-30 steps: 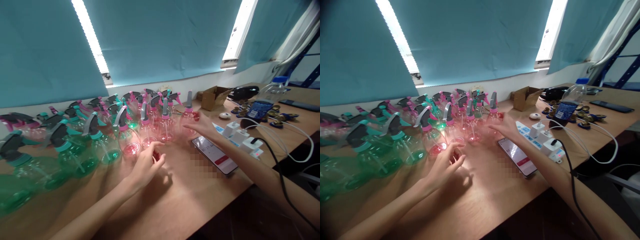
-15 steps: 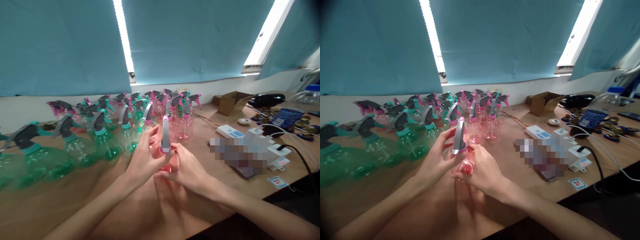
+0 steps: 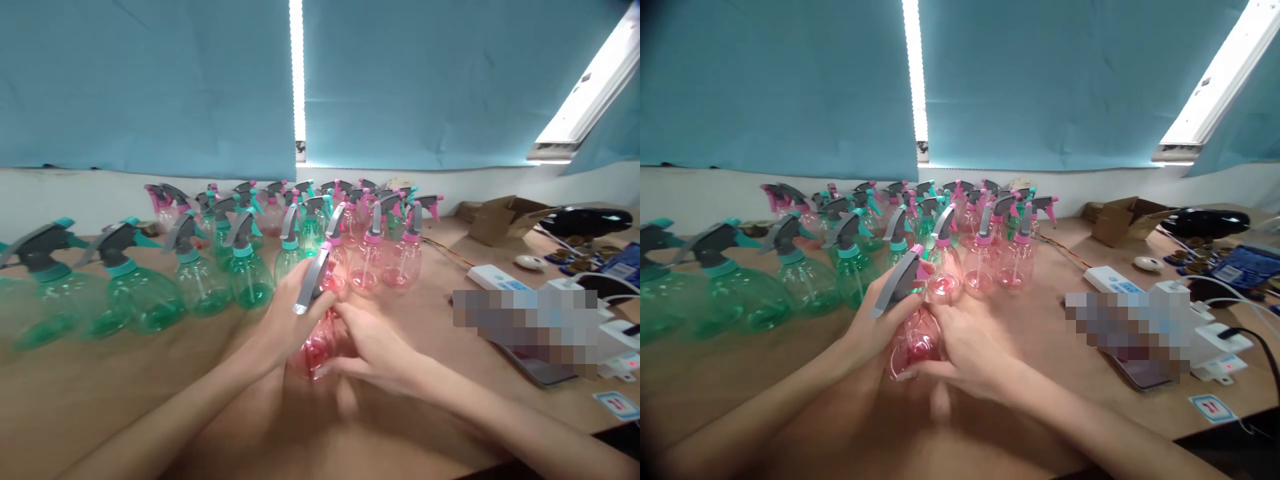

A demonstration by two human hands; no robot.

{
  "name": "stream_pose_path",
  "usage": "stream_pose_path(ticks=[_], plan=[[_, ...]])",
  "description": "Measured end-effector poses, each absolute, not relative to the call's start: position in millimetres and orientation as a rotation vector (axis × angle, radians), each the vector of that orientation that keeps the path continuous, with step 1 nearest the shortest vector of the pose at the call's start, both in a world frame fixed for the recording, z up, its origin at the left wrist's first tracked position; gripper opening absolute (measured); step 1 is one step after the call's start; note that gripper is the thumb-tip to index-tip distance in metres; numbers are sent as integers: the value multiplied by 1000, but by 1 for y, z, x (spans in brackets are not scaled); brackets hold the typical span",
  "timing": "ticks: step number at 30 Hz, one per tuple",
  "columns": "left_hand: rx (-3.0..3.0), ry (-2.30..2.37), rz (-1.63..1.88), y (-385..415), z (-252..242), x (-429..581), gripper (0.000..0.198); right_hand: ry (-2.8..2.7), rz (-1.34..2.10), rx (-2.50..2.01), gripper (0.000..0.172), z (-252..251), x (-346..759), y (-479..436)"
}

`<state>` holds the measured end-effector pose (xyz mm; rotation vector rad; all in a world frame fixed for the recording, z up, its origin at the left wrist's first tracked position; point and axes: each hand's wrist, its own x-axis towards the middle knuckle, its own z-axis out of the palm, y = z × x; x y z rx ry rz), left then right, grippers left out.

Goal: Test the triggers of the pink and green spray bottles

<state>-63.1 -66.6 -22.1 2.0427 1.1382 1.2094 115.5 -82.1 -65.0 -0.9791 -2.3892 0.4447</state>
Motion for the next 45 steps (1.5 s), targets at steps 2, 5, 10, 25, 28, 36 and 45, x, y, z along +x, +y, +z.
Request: stream_pose_path(ticks=[2, 5, 10, 25, 28, 36, 45], plan=[[2051, 1159, 1218, -68, -22, -64, 9, -2378, 564, -967, 72, -70, 128, -74], [2036, 1145, 1246, -68, -24, -63, 10, -2363, 613, -1026, 66, -81, 150, -62], [2021, 1117, 1270, -66, -29, -63, 9, -2378, 589, -1054, 50, -99, 177, -46], [2087, 1043, 1222, -66, -18, -60, 11, -2461, 618, -1016, 74, -121, 176, -38], [2074, 1035, 1217, -66, -19, -60, 13, -2473, 642, -1047, 76, -119, 175, -39], [2054, 1171, 1238, -68, -27, -60, 6, -2466, 624, -1040, 74, -117, 175, -42], [2012, 1139, 1215, -66, -32, -61, 8, -2494, 606, -1068, 73, -111, 173, -43]])
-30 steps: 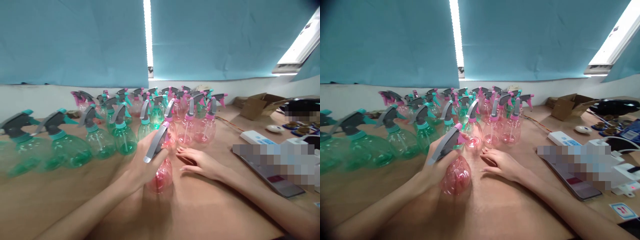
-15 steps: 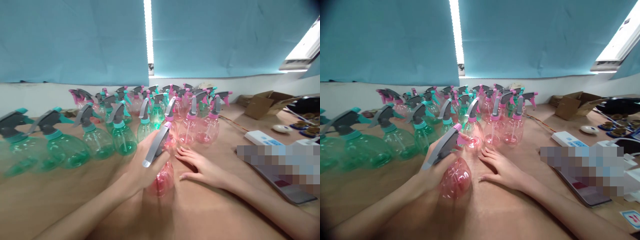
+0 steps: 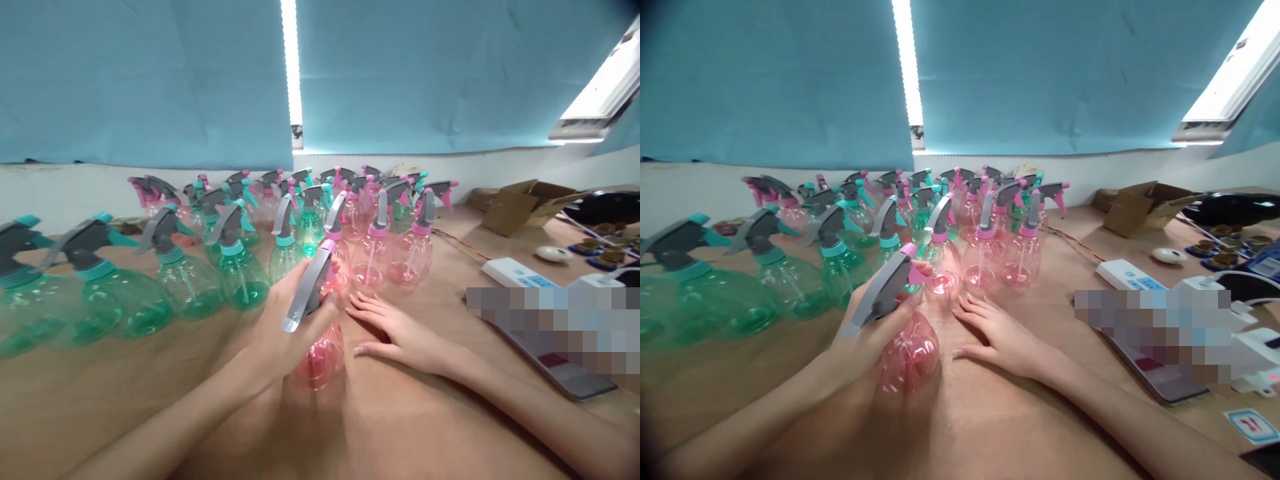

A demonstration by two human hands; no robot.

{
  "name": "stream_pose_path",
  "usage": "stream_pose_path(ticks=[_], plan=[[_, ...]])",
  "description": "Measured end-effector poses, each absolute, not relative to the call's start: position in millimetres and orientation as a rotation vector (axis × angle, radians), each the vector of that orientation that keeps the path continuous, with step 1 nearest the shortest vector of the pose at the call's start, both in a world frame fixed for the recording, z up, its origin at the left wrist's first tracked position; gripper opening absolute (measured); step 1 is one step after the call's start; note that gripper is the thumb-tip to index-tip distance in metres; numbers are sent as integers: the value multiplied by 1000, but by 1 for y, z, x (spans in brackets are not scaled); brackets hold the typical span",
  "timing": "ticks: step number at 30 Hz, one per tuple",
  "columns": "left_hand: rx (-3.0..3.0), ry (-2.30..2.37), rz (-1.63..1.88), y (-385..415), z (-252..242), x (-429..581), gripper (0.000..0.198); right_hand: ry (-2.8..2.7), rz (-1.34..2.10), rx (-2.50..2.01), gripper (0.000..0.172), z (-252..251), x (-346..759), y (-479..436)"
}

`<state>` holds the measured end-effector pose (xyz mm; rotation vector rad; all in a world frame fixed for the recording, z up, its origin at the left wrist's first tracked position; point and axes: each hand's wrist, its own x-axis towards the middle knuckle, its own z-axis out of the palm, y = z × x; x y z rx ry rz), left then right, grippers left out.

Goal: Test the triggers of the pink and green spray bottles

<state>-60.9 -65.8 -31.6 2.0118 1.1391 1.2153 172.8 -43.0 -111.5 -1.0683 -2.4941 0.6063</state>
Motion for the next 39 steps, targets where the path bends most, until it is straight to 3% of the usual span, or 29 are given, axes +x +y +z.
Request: stream_pose_path(ticks=[7, 15, 22, 39], plan=[[1999, 1146, 1247, -67, -33, -59, 14, -2526, 603, -1088, 77, -110, 174, -43], [2040, 1207, 1258, -66, -34, -58, 7, -2533, 603, -1073, 75, -112, 175, -42], [2043, 1261, 1232, -68, -33, -54, 28, -2531, 602, -1088, 76, -113, 175, -42], [2076, 1260, 1245, -70, -35, -54, 26, -2541, 567, -1094, 72, -113, 176, -43]])
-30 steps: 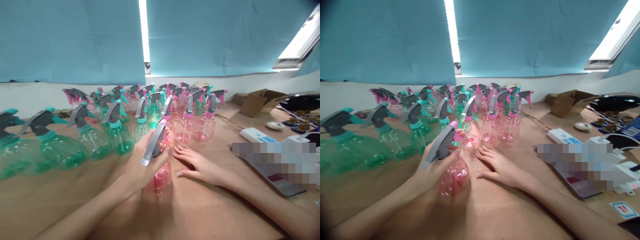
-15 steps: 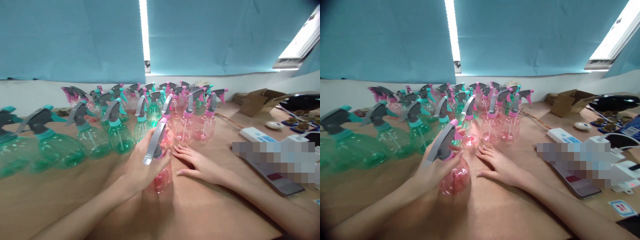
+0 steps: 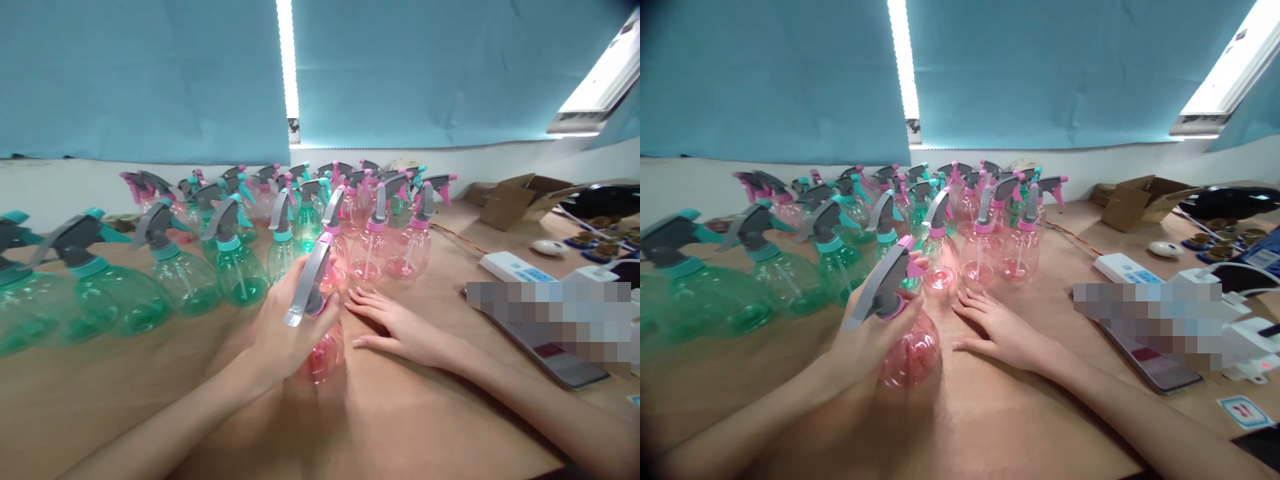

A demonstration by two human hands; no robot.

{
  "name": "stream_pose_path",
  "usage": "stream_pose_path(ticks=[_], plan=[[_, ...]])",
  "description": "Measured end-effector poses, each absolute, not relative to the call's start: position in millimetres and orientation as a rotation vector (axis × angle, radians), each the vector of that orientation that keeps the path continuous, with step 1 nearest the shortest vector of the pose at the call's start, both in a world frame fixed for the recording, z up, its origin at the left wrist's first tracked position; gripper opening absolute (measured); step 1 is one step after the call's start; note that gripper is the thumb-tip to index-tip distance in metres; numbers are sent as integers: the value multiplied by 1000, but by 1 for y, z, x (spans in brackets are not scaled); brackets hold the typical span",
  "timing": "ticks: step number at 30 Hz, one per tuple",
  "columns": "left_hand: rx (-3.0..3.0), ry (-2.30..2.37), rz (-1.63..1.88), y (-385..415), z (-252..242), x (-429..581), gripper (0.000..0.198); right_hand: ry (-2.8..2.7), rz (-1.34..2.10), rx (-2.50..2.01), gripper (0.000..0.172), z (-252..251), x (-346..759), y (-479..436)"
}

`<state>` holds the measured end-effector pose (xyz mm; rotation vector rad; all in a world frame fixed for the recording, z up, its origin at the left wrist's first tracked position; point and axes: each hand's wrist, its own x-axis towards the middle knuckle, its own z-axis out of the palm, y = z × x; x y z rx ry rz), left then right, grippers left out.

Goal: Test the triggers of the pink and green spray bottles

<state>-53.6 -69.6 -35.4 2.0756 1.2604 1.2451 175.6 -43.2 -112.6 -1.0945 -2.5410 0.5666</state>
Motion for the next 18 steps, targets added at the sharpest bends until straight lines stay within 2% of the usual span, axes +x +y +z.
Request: stream_pose_path(ticks=[14, 18], plan=[[2054, 1264, 1266, -69, -35, -52, 31, -2560, 552, -1106, 73, -113, 175, -44], [2091, 1225, 1279, -68, -31, -52, 23, -2559, 557, -1112, 73, -113, 174, -45]])
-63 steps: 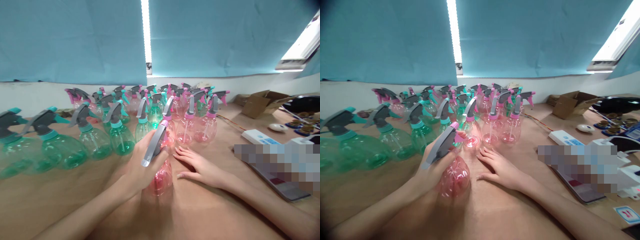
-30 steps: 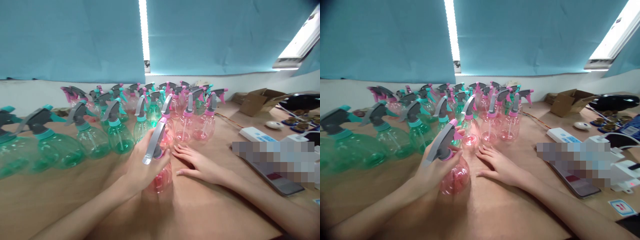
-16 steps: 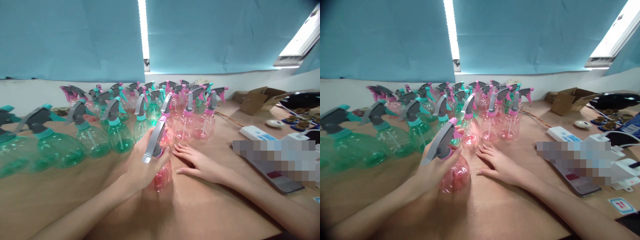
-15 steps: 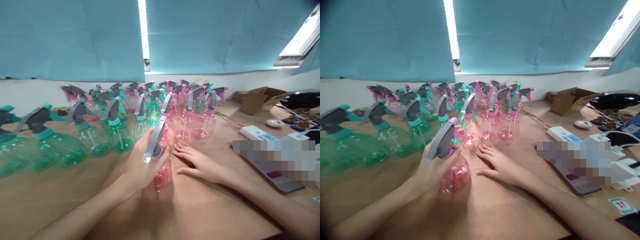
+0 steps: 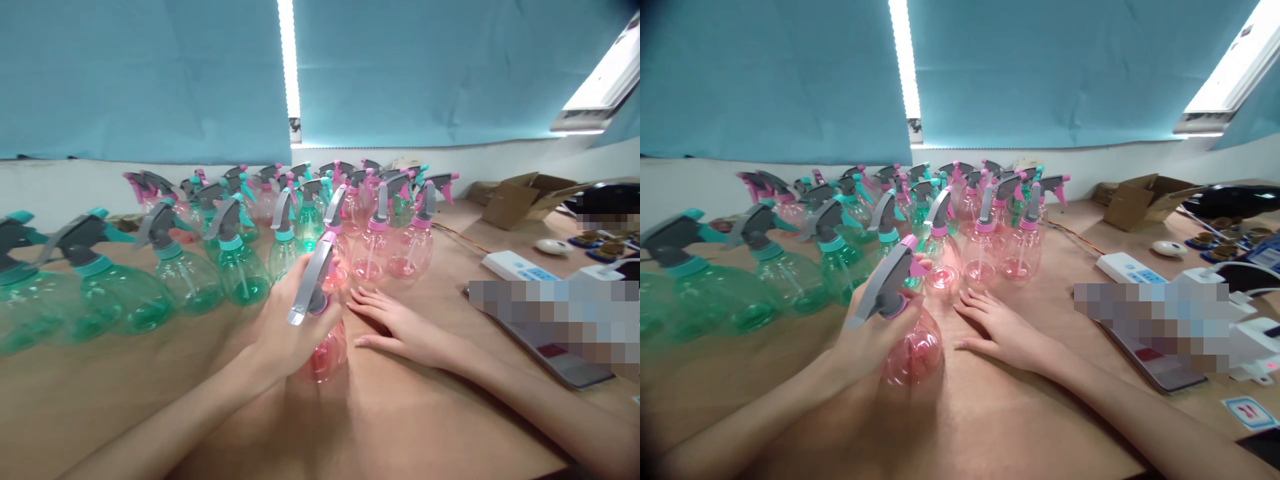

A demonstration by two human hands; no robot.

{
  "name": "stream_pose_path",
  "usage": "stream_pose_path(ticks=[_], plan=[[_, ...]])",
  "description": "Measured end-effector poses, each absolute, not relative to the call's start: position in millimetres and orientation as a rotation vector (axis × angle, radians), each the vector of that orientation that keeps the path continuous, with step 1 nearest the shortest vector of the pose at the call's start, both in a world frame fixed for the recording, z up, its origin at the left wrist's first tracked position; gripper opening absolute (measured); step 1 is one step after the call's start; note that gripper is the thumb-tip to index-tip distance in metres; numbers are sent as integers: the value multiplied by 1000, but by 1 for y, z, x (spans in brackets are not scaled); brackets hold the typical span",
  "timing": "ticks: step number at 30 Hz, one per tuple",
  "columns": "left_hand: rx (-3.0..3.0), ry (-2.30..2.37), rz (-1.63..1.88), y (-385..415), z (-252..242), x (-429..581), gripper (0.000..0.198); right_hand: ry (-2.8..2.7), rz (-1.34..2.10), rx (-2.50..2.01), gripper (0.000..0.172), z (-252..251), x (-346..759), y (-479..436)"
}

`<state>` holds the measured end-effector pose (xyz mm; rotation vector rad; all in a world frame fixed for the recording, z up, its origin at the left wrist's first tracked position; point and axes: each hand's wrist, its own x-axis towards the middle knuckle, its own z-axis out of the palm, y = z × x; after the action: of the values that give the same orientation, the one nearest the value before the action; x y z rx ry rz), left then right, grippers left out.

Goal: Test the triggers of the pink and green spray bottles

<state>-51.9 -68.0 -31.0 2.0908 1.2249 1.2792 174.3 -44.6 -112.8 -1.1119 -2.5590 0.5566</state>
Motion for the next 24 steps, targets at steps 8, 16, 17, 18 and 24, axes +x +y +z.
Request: stream_pose_path(ticks=[8, 16, 17, 18, 24], plan=[[2166, 1131, 1247, -70, -18, -49, 13, -2527, 536, -1077, 69, -115, 175, -44], [2100, 1228, 1245, -67, -30, -50, 12, -2504, 546, -1064, 67, -112, 175, -46], [2074, 1249, 1258, -68, -31, -49, 17, -2504, 546, -1062, 67, -112, 175, -47], [2050, 1272, 1274, -68, -32, -48, 23, -2506, 545, -1062, 68, -111, 175, -47], [1953, 1333, 1283, -69, -34, -40, 41, -2536, 533, -1051, 70, -107, 175, -46]])
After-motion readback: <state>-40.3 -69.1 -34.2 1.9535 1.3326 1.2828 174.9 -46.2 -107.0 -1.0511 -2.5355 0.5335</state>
